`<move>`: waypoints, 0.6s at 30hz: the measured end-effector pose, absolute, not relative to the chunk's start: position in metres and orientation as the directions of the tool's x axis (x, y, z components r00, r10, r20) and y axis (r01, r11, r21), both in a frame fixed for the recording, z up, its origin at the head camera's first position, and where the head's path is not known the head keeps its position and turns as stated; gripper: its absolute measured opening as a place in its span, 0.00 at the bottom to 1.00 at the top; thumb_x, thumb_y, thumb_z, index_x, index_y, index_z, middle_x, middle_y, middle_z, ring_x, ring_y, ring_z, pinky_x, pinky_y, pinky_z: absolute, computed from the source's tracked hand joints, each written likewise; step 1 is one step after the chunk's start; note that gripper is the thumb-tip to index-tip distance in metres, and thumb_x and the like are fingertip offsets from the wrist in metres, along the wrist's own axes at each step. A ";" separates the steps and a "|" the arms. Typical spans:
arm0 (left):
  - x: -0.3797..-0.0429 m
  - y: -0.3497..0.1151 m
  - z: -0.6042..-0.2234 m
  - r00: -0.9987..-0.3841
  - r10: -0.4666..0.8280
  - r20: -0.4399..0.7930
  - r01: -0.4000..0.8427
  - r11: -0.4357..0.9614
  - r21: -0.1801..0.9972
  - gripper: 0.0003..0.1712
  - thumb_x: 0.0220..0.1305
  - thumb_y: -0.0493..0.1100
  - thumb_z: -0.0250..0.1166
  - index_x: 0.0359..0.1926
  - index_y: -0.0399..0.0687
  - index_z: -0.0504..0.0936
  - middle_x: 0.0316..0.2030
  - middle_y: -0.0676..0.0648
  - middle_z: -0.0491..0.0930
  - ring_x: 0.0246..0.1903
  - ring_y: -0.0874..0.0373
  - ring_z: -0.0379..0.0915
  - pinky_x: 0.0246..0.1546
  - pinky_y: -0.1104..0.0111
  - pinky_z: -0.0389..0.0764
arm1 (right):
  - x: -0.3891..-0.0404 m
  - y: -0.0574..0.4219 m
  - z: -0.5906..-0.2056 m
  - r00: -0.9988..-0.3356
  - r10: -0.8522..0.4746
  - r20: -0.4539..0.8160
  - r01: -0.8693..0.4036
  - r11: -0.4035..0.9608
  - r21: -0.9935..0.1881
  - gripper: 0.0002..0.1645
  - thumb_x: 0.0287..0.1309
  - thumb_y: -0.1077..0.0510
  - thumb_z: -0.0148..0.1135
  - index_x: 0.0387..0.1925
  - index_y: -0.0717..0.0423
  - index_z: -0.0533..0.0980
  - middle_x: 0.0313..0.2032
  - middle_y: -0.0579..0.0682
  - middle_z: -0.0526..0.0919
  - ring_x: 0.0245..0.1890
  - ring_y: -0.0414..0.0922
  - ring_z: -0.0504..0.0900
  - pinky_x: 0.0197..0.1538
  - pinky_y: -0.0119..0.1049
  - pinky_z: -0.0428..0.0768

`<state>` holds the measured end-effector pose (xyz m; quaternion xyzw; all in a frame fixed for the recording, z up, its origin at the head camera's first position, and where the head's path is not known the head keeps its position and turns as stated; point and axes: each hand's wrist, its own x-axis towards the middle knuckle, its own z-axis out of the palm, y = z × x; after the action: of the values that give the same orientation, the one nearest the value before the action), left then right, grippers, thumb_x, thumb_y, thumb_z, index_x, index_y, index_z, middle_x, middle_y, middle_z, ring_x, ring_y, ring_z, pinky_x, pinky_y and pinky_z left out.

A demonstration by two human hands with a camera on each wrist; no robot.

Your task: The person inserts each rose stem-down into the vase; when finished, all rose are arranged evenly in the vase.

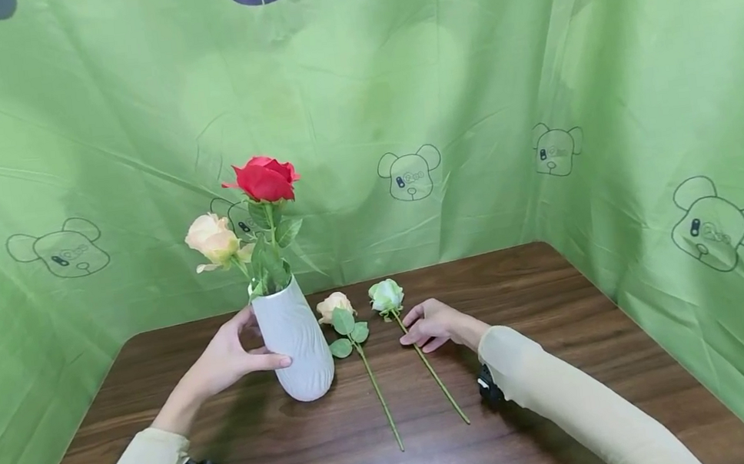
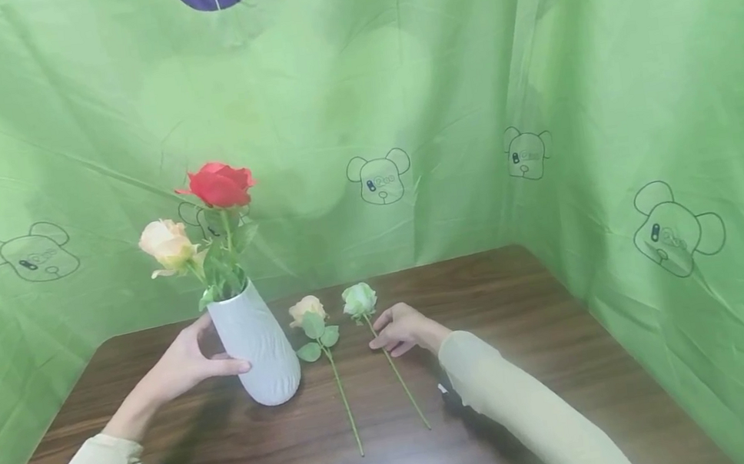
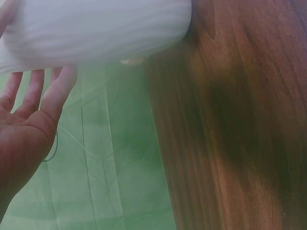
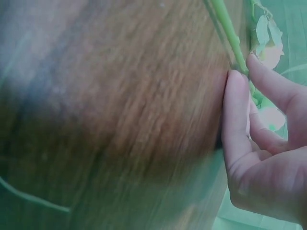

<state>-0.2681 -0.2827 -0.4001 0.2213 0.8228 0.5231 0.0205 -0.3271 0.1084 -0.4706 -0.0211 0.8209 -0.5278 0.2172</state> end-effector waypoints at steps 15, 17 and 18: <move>-0.268 -0.285 -0.399 -0.905 0.376 0.198 0.334 0.343 0.878 0.47 0.45 0.39 0.84 0.65 0.43 0.69 0.50 0.38 0.76 0.51 0.40 0.74 0.50 0.61 0.86 | -0.326 0.106 -0.467 -0.905 -0.262 -0.337 0.192 0.454 -0.870 0.24 0.57 0.59 0.75 0.52 0.61 0.77 0.32 0.53 0.82 0.31 0.47 0.82 0.33 0.39 0.88; -0.267 -0.283 -0.399 -0.906 0.375 0.195 0.330 0.337 0.882 0.47 0.45 0.39 0.84 0.64 0.43 0.70 0.50 0.38 0.76 0.51 0.39 0.73 0.49 0.61 0.86 | -0.326 0.107 -0.466 -0.902 -0.253 -0.349 0.207 0.455 -0.866 0.22 0.59 0.58 0.74 0.52 0.60 0.77 0.32 0.53 0.81 0.31 0.46 0.82 0.33 0.38 0.88; -0.267 -0.282 -0.399 -0.905 0.377 0.195 0.330 0.337 0.882 0.46 0.45 0.39 0.84 0.64 0.43 0.70 0.50 0.38 0.76 0.51 0.39 0.73 0.49 0.61 0.86 | -0.326 0.109 -0.466 -0.901 -0.248 -0.357 0.216 0.456 -0.863 0.22 0.60 0.57 0.73 0.52 0.60 0.77 0.32 0.54 0.81 0.31 0.46 0.82 0.33 0.38 0.88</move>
<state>-0.2672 -0.2819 -0.3995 0.2164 0.8172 0.5337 0.0221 -0.3256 0.1085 -0.4658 -0.0095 0.8238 -0.5213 0.2225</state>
